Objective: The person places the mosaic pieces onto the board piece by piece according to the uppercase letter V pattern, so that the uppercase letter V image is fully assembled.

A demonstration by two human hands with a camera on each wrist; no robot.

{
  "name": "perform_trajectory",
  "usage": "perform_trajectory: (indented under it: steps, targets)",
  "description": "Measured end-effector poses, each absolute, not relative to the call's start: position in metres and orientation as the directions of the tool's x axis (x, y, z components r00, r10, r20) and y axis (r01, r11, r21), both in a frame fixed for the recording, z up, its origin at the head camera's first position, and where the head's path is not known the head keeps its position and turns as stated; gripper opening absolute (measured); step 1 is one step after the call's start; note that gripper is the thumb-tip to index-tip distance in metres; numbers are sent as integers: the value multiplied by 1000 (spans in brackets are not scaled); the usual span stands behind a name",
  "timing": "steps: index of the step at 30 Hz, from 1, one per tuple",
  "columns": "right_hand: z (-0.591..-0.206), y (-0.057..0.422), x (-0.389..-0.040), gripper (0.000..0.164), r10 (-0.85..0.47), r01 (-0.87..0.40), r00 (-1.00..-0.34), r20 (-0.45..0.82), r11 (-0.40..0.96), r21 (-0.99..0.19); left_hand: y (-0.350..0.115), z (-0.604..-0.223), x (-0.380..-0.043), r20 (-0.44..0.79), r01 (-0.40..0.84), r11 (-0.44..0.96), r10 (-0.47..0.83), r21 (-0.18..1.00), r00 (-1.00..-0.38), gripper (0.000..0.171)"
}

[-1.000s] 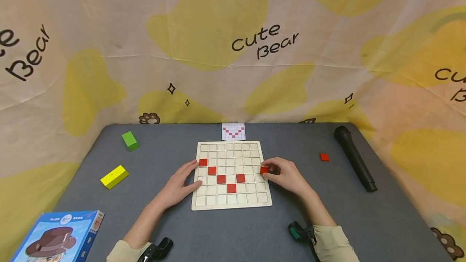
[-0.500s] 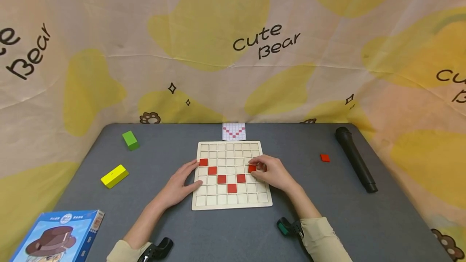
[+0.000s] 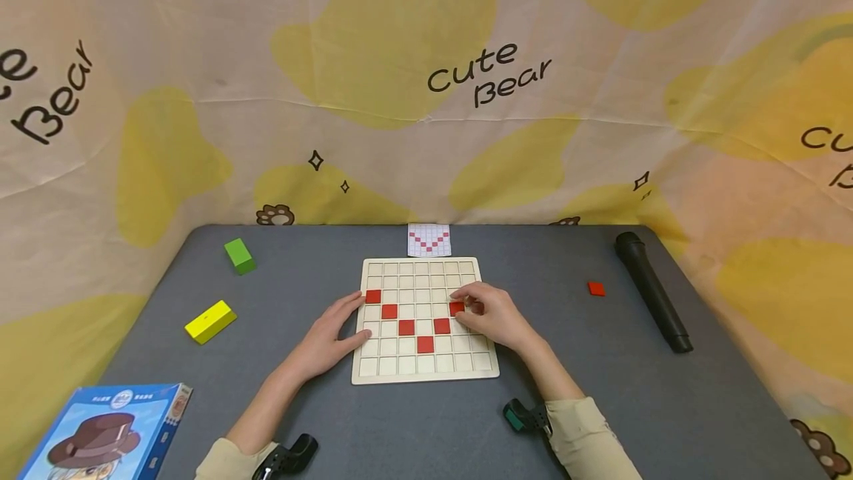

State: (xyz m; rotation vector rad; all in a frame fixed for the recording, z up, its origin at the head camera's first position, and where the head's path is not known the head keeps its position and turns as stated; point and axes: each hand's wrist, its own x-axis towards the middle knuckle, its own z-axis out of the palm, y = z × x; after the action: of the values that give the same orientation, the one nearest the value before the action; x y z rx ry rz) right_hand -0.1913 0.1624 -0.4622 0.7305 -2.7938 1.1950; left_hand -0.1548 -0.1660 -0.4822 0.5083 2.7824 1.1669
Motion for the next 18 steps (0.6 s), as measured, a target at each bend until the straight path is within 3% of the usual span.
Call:
perform_trajectory:
  steps: [8, 18]
  targets:
    - [-461, 179, -191, 22, -293, -377, -925, 241, 633, -676, -165, -481, -154, 40, 260, 659, 329, 706, -943, 68]
    - [-463, 232, -196, 22, -54, -242, -955, 293, 712, -659, -165, -481, -154, 38, 261, 657, 333, 707, -942, 68]
